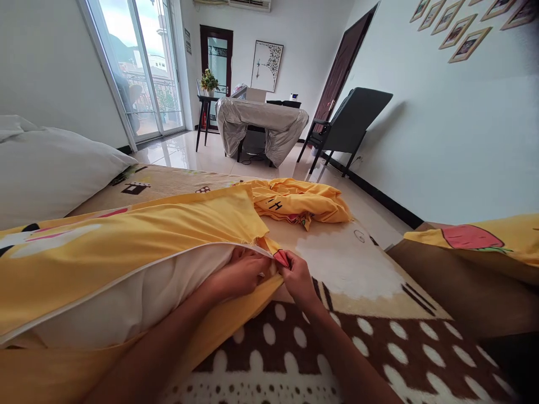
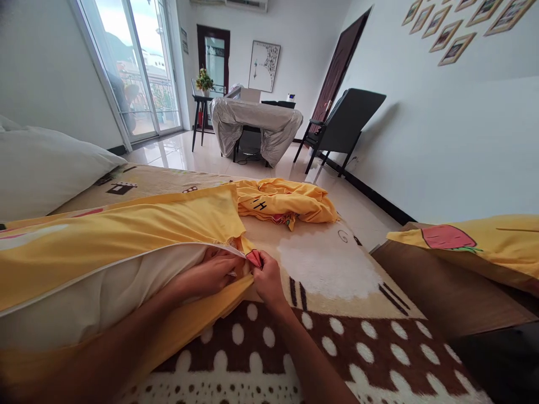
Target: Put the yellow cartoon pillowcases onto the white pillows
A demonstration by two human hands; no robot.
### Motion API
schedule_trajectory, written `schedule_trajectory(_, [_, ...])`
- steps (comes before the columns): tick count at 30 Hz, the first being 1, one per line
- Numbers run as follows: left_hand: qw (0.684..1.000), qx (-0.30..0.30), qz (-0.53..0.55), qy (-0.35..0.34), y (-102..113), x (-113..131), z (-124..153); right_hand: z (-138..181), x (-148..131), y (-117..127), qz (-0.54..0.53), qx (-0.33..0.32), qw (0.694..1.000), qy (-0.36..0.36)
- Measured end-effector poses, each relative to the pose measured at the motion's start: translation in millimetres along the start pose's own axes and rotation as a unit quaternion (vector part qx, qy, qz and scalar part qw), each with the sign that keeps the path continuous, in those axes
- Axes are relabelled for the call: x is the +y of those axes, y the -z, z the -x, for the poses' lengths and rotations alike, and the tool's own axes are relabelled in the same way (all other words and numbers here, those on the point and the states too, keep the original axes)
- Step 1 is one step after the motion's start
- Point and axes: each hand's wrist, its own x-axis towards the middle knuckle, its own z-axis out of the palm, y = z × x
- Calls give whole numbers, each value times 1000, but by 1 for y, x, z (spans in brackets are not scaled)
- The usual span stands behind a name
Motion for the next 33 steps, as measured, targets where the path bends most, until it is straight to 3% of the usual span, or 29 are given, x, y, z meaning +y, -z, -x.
schedule_trajectory(4, [999,4,37,4,3,0,-1,1,1,-7,-229,-33,966,-115])
schedule_trajectory(7, [998,18,55,-5,2,-1,-1,2,0,-9,-302,-43,937,-169])
schedule_trajectory(14, [998,37,52,3,-6,-5,-3,-4,4,0,-201,-37,964,-169])
schedule_trajectory(20, [998,41,40,-6,-3,-1,-2,-1,1,-5,-190,20,976,-103])
schedule_trajectory(25, [998,40,37,10,1,4,-1,0,-2,-9,-263,31,959,-105])
schedule_trajectory(33, [998,54,43,12,0,3,-1,1,-5,-9,-369,-17,915,-162])
